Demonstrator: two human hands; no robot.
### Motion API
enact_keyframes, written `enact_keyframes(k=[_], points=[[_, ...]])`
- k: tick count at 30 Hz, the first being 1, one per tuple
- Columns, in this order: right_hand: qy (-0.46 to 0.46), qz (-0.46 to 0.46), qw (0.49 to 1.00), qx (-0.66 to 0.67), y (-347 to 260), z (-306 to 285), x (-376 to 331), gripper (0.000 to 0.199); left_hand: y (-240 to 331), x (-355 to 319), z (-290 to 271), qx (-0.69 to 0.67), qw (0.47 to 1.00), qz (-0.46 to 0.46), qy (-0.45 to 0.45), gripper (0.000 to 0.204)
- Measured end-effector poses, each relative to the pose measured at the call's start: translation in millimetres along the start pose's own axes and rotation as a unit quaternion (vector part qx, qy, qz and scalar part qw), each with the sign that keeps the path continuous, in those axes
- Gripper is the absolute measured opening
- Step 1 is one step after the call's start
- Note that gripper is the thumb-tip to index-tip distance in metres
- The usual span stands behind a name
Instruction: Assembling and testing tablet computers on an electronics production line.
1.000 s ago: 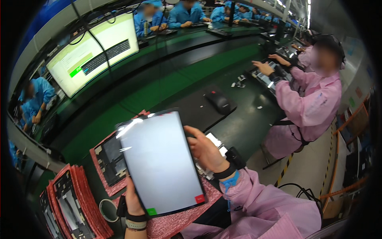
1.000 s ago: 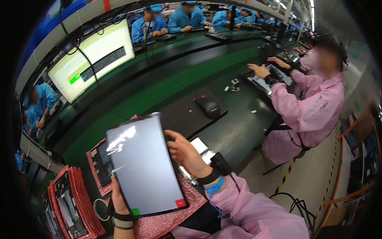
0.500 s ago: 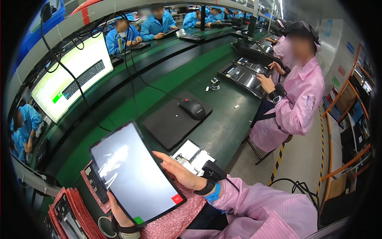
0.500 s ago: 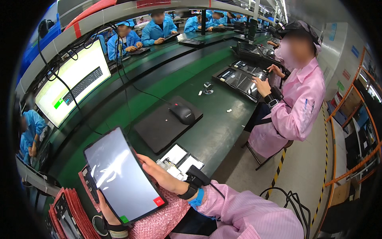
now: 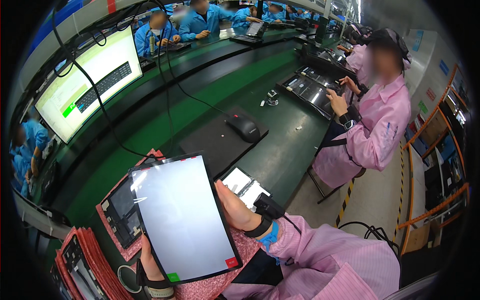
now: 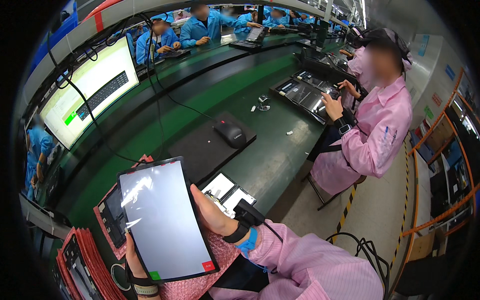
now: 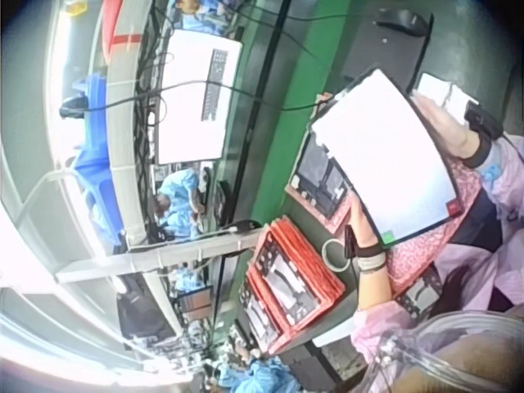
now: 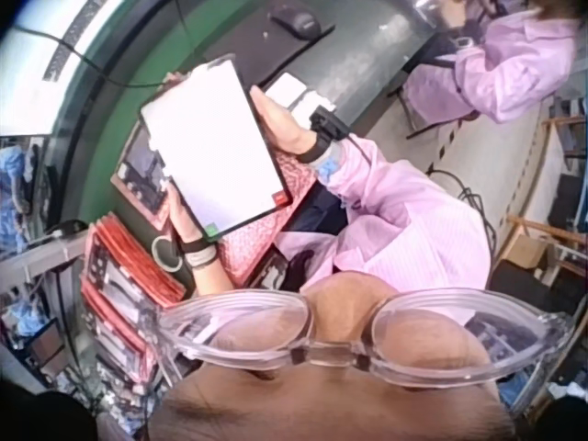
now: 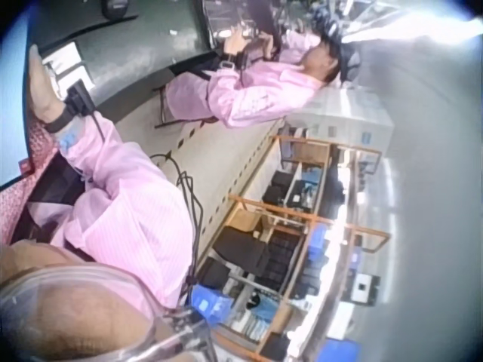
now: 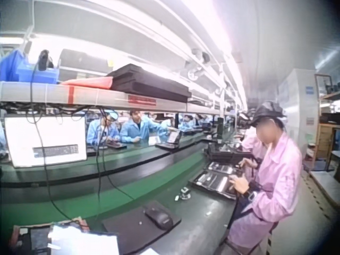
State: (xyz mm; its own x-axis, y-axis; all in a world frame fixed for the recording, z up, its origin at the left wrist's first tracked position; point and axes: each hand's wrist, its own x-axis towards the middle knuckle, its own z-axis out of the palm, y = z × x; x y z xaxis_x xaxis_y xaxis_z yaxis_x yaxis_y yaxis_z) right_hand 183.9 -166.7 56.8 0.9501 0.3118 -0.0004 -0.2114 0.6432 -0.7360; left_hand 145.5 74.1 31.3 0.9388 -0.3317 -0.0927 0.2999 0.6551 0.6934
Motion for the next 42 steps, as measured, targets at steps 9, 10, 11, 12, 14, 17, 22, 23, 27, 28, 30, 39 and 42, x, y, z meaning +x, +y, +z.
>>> enact_keyframes(k=[9,10,11,12,14,17,22,23,27,28,30,39,42], points=[[-0.026,-0.006,1.0,0.01,14,-9,6,0.048,6,2,4,-0.046,0.999,-0.023,0.017,0.053],[-0.03,-0.017,0.999,0.027,16,-9,7,0.045,7,1,2,-0.032,0.999,-0.017,0.029,0.054],[-0.033,-0.017,0.999,0.026,16,-8,7,0.043,8,0,2,-0.018,0.999,-0.01,0.042,0.054],[-0.033,-0.02,0.999,0.028,19,-10,8,0.043,9,0,3,-0.015,0.999,-0.01,0.04,0.054],[-0.082,-0.018,0.996,0.03,25,-15,9,0.046,11,-1,4,-0.026,0.999,0.006,0.043,0.054],[-0.091,0.014,0.996,0.009,20,-10,4,0.054,16,-3,-12,0.013,1.0,0.009,0.008,0.056],[-0.101,0.003,0.995,-0.012,11,-2,1,0.06,17,-3,-17,0.076,0.994,0.03,0.072,0.051],[-0.106,0.022,0.994,-0.013,7,0,-1,0.062,17,-3,-17,0.078,0.994,0.026,0.071,0.051],[-0.126,0.014,0.991,-0.034,3,-3,0,0.068,16,1,-13,0.128,0.986,0.048,0.1,0.05],[-0.129,0.012,0.991,-0.038,4,-3,1,0.069,14,1,-10,0.111,0.986,0.048,0.118,0.049],[-0.108,0.017,0.993,-0.034,6,-4,0,0.064,13,2,-5,0.096,0.984,0.048,0.139,0.049],[-0.106,0.015,0.994,-0.027,10,-3,-1,0.066,12,1,-4,0.049,0.994,0.013,0.099,0.05],[-0.101,0.007,0.995,-0.026,14,-5,0,0.064,9,0,-8,0.057,0.994,0.008,0.095,0.052]])
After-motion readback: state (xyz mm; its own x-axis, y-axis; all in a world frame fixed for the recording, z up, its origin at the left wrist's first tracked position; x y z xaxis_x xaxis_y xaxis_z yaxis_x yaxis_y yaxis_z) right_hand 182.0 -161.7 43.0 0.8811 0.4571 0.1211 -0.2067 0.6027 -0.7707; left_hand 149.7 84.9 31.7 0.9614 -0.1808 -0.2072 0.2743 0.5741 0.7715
